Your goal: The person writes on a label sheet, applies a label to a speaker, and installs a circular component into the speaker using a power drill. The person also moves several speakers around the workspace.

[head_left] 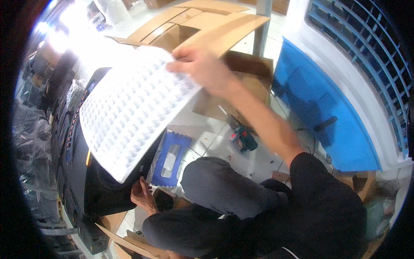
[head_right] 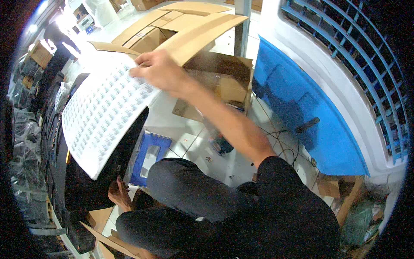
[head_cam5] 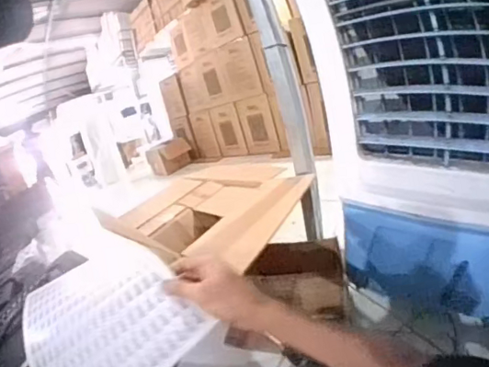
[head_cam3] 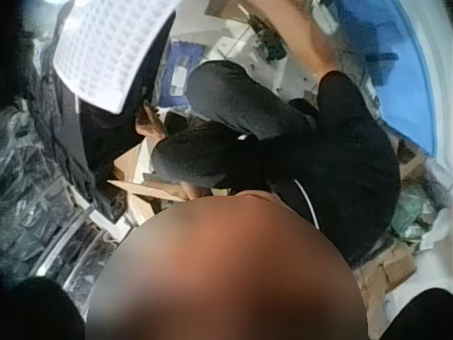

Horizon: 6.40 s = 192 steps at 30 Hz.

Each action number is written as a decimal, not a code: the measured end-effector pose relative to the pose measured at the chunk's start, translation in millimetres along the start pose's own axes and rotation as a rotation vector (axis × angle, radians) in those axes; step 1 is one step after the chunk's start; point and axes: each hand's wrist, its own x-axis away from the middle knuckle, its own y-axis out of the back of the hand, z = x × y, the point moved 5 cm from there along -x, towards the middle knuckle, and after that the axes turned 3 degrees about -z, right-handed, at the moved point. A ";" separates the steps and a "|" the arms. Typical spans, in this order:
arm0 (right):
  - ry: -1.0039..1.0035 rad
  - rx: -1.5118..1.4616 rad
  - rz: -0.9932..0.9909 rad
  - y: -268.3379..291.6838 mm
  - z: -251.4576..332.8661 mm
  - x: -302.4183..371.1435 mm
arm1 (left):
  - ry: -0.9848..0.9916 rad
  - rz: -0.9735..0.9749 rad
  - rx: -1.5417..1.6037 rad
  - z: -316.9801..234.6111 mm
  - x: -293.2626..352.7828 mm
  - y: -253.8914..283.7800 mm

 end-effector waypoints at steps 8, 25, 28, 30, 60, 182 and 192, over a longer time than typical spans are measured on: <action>-0.213 0.331 -0.334 224.7 -27.8 129.5 | 0.106 -0.013 0.059 15.5 -2.9 -5.4; -0.222 0.778 -0.502 280.3 57.3 140.3 | 0.061 -0.028 0.045 13.7 0.5 -4.3; -0.217 0.642 -0.570 290.0 33.3 135.6 | 0.064 -0.034 0.065 13.7 1.3 -4.0; -0.210 0.591 -0.634 295.1 11.9 131.6 | 0.084 -0.021 0.090 14.6 1.1 -5.4; -0.729 0.789 -0.737 296.4 -197.3 74.5 | 0.051 -0.030 -0.015 16.4 -0.7 -0.4; -0.300 1.234 1.567 -363.3 57.0 -133.8 | 1.633 -0.191 -0.477 -432.2 245.3 302.9; -0.724 1.286 1.266 -321.8 184.5 -201.5 | 1.460 -0.402 -0.173 -357.2 144.2 343.7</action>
